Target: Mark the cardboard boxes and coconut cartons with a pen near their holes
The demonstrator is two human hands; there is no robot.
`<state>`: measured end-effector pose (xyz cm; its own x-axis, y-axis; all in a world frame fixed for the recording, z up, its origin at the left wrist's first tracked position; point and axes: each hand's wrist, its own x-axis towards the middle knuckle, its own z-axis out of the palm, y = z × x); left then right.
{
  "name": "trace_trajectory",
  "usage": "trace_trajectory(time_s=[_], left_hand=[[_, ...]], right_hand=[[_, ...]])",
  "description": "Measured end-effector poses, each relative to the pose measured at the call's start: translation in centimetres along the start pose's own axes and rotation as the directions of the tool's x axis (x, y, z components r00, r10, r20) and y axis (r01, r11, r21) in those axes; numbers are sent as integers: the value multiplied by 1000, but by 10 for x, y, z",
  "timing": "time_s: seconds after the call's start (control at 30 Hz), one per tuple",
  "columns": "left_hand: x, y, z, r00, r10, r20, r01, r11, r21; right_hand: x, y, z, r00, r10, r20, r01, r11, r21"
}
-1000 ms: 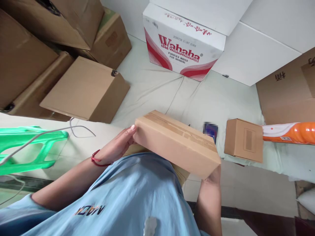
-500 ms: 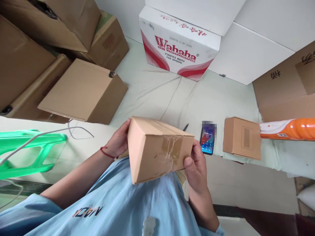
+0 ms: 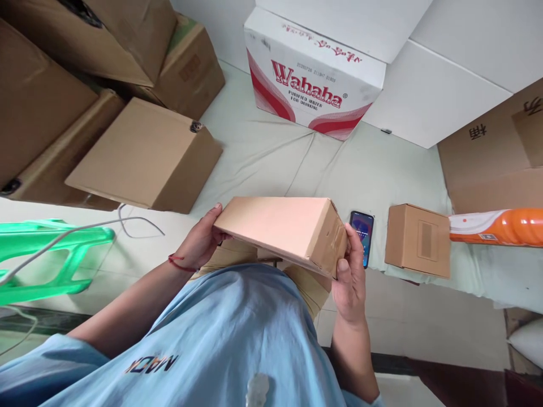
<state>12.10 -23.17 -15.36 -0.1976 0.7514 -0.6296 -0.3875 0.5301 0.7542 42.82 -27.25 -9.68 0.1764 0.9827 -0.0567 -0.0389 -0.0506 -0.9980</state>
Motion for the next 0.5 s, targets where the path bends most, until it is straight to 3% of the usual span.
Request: trace_trajectory(time_s=[0.2, 0.33, 0.4, 0.5], left_hand=[[-3, 4, 2, 999, 34, -36, -33, 999, 7], [-22, 9, 0, 985, 172, 8, -171, 973, 155], [-36, 16, 2, 953, 288, 94, -302, 923, 238], [-55, 27, 8, 843, 468, 266, -528, 813, 244]], right_hand=[[0, 7, -3, 1000, -5, 2, 5, 999, 35], [4, 21, -15, 995, 21, -95, -5, 986, 164], [7, 29, -23, 979, 34, -201, 16, 970, 242], [12, 35, -32, 934, 95, -344, 28, 942, 335]])
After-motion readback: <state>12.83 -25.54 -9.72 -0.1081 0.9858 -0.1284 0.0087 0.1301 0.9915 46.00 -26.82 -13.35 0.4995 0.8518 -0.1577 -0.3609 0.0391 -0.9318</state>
